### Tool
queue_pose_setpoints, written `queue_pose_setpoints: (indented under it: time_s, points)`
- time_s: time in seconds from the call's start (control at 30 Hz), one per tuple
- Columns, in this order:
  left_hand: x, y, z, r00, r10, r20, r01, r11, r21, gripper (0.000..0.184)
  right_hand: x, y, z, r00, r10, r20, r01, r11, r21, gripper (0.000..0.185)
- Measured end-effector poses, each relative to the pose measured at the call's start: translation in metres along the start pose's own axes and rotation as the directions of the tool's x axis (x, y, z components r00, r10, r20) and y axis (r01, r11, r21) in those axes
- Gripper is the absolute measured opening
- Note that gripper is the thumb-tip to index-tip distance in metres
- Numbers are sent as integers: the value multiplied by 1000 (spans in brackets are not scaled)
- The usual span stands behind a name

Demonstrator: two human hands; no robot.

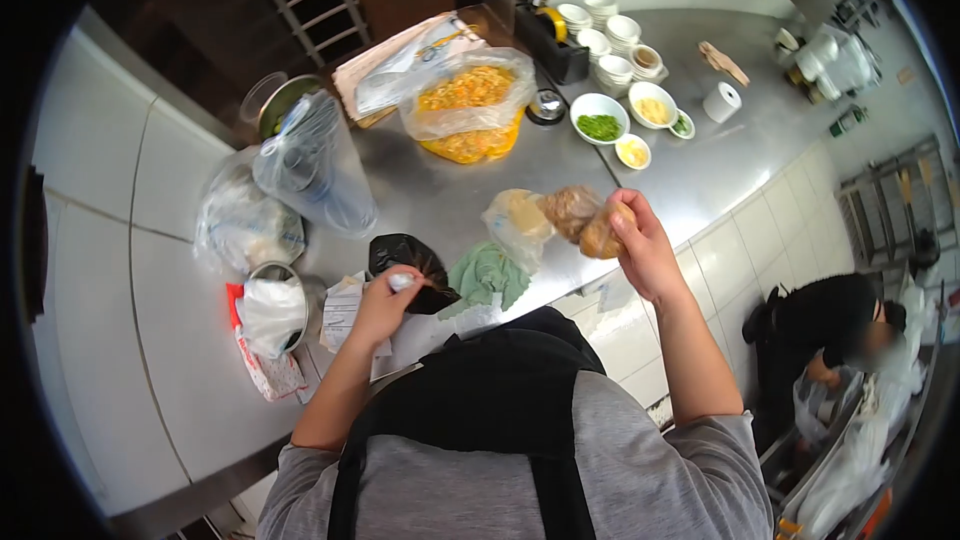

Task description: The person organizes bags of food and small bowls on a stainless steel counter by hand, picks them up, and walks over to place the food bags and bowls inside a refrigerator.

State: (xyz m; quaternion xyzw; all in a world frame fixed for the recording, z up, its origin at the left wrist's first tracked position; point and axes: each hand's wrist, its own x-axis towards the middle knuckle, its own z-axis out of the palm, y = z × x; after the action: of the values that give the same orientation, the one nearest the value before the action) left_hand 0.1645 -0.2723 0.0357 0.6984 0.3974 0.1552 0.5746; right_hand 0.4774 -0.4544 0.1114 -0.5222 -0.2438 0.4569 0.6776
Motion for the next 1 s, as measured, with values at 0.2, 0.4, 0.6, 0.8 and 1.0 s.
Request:
queue_pose_setpoints:
  time_s: [0.2, 0.4, 0.6, 0.8, 1.0]
  points:
    - [24, 16, -21, 987, 65, -150, -61, 998, 32, 13, 10, 17, -46, 989, 148, -13, -41, 183, -982, 26]
    - [17, 77, -31, 901, 299, -313, -303, 952, 38, 12, -5, 42, -80, 983, -146, 110, 137, 191, -972, 24]
    - [-1, 166, 10, 815, 425, -394, -468, 883, -17, 13, -23, -19, -77, 994, -45, -101, -26, 793, -609, 19]
    - [-3, 219, 93, 885, 426, -187, -454, 877, -154, 9, -34, -77, -62, 946, -160, 283, 232, 942, -241, 41]
    - [22, 195, 187, 940, 334, 65, -309, 917, -251, 10, -8, -59, -55, 873, -248, 420, 464, 689, -557, 43]
